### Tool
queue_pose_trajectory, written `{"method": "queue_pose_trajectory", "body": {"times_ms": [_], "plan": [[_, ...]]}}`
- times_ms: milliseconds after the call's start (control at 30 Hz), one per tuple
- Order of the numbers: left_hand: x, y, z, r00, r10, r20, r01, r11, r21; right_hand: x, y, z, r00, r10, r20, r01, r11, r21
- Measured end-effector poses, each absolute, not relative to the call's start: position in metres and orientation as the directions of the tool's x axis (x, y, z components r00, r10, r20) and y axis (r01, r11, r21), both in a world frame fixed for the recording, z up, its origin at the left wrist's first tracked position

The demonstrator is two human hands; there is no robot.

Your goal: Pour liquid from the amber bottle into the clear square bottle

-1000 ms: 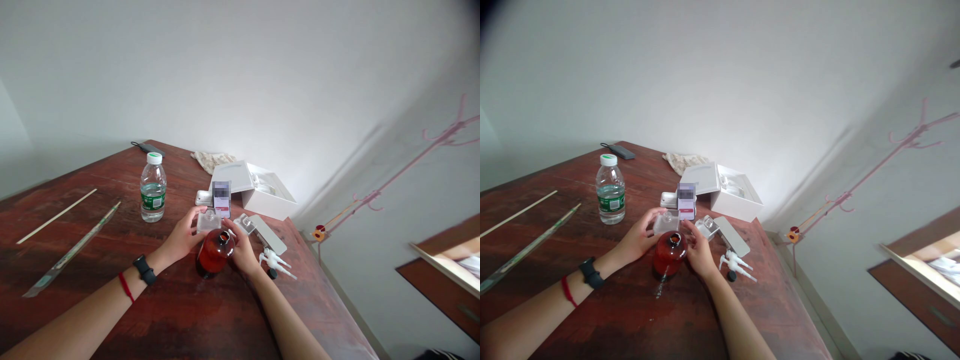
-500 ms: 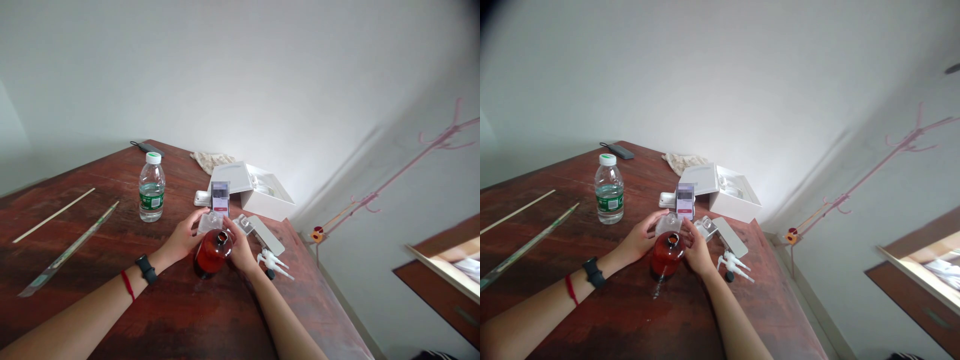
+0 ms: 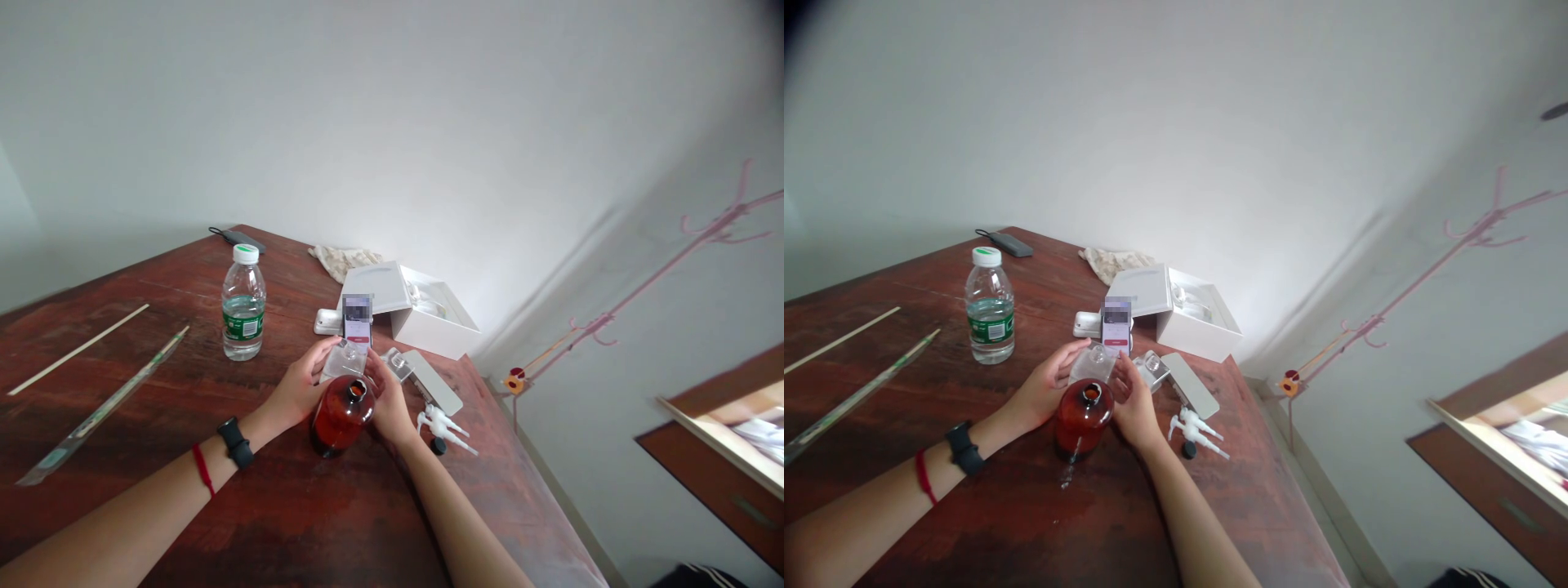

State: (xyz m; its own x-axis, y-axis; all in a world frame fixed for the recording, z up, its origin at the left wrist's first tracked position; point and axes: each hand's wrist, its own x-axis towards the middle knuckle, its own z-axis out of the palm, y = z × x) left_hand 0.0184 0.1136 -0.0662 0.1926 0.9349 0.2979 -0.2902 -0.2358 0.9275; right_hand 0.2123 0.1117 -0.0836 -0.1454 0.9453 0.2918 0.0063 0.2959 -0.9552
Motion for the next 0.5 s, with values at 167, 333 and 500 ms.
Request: {"method": "queue_pose_trajectory", "body": {"times_ms": [167,333,500], "plan": [[0.016,0.112,-0.063,0.2,0.93,0.309,-0.306,-0.24,0.921,0.209,0.109,-0.078,-0.143,0.939,0.313,-0.052,0.308,-0.95],[0.015,0.111,-0.059,0.215,0.924,0.315,-0.297,-0.245,0.923,0.206,0.106,-0.071,-0.142,0.936,0.321,-0.075,0.313,-0.947],[0.015,0.11,-0.057,0.227,0.921,0.316,-0.292,-0.246,0.924,0.204,0.104,-0.069,-0.164,0.942,0.294,-0.09,0.282,-0.955]]}}
